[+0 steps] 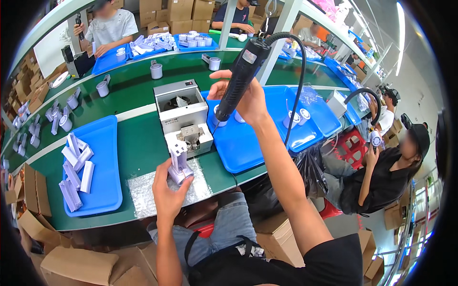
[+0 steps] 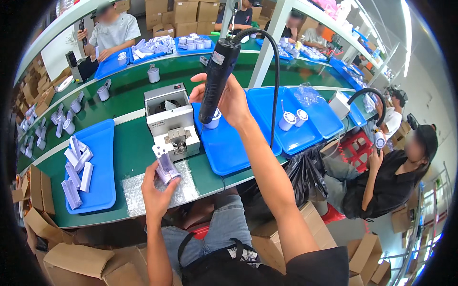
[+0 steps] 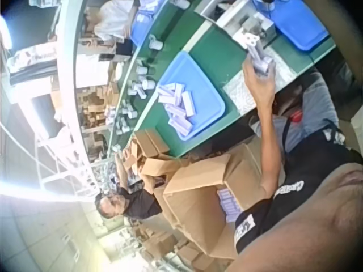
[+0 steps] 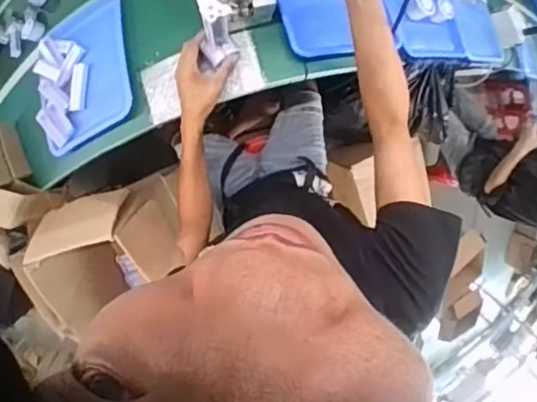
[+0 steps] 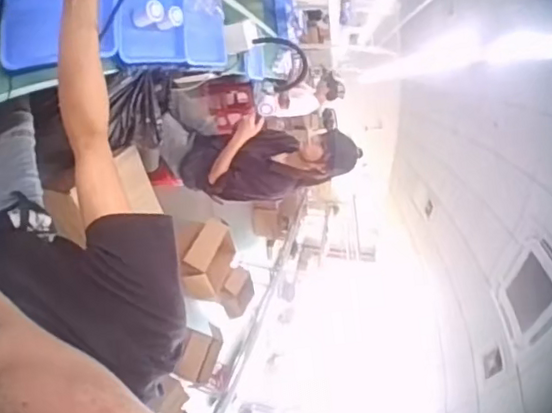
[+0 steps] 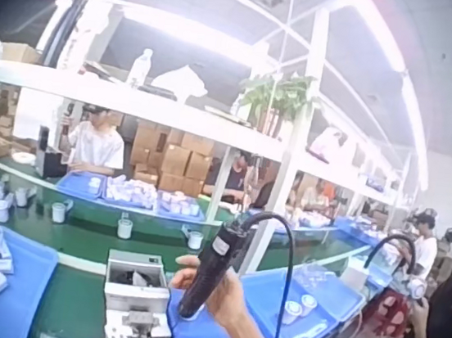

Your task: The person assembles small fan components by fitting plastic casing parts onto the fan bases and driving screws into them using an electric screwdriver.

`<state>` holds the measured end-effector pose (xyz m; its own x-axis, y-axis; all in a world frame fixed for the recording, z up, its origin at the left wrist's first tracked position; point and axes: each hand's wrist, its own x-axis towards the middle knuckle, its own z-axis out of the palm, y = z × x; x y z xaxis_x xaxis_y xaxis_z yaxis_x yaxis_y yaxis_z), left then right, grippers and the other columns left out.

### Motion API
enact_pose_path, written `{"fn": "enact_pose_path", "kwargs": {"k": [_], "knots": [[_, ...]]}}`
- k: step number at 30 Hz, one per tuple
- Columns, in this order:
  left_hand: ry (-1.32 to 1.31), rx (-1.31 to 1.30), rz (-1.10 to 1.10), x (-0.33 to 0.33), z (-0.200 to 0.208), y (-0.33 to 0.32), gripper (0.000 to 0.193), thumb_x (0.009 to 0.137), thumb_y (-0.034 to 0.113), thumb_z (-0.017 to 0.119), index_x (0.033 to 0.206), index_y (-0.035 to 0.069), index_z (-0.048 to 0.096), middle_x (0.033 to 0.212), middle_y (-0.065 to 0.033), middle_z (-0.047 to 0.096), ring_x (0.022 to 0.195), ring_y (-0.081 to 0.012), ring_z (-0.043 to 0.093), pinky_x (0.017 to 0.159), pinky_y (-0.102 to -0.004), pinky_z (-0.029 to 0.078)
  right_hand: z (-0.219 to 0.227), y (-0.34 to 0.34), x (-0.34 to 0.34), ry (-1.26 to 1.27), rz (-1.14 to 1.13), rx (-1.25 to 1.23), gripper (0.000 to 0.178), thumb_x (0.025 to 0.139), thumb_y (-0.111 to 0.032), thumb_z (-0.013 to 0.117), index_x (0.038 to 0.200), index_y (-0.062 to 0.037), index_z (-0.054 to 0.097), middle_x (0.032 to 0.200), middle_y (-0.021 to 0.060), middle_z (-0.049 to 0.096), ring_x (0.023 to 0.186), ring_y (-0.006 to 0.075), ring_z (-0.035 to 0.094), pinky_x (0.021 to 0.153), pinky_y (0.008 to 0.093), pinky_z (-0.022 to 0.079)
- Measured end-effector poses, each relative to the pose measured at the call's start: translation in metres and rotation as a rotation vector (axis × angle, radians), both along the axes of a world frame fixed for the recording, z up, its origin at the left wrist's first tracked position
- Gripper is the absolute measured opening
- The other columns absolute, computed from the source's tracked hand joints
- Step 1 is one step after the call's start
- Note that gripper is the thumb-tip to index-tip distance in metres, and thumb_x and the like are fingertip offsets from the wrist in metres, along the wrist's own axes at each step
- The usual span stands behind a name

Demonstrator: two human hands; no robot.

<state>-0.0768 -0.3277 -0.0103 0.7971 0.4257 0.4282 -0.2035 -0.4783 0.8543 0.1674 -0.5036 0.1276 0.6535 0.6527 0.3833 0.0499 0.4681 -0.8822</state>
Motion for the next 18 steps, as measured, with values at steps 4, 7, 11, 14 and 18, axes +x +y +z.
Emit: {"fn": "enact_pose_path", "kwargs": {"k": [4,7,11,14,18], "knots": [[-0.004,-0.010,-0.008,0.002,-0.002,-0.002,0.063,0.077,0.009,0.091,0.132,-0.003,0.063,0.121,-0.0193,0.068,0.108,-0.0345,0.068,0.097,-0.0404,0.053,-0.002,-0.005,-0.012,-0.057,-0.090,-0.044,0.077,0.112,-0.057,0.025,0.136,0.0073,0.060,0.098,0.0221,0.074,0.097,0.0326,0.073,0.092,0.0435,0.055],[-0.012,-0.021,-0.010,0.003,-0.005,-0.002,0.063,0.077,0.009,0.091,0.132,-0.003,0.063,0.121,-0.0190,0.069,0.108,-0.0339,0.068,0.097,-0.0398,0.053,-0.005,-0.007,-0.019,-0.073,-0.127,-0.038,0.075,0.113,-0.056,0.023,0.138,0.0054,0.059,0.095,0.0213,0.074,0.095,0.0315,0.073,0.091,0.0428,0.055],[-0.011,-0.038,-0.012,0.001,-0.006,-0.003,0.063,0.078,0.008,0.091,0.133,-0.003,0.063,0.121,-0.0181,0.069,0.108,-0.0321,0.068,0.097,-0.0387,0.053,-0.008,-0.013,-0.028,-0.100,-0.109,0.031,0.076,0.113,-0.057,0.023,0.144,0.0050,0.054,0.095,0.0211,0.073,0.094,0.0308,0.072,0.091,0.0427,0.055],[-0.013,-0.051,-0.019,0.001,-0.003,-0.004,0.063,0.078,0.008,0.091,0.133,-0.003,0.062,0.120,-0.0175,0.069,0.107,-0.0306,0.068,0.097,-0.0382,0.052,-0.007,-0.018,-0.040,-0.121,-0.144,0.129,0.080,0.111,-0.061,0.029,0.150,0.0052,0.050,0.093,0.0199,0.072,0.092,0.0303,0.071,0.090,0.0432,0.055],[-0.022,-0.044,-0.024,0.002,-0.004,-0.004,0.063,0.078,0.007,0.090,0.134,-0.002,0.062,0.119,-0.0171,0.068,0.107,-0.0297,0.067,0.097,-0.0379,0.052,-0.007,-0.026,-0.045,-0.230,-0.190,0.099,0.085,0.106,-0.066,0.043,0.153,0.0045,0.046,0.090,0.0183,0.068,0.087,0.0291,0.069,0.085,0.0431,0.055]]}}
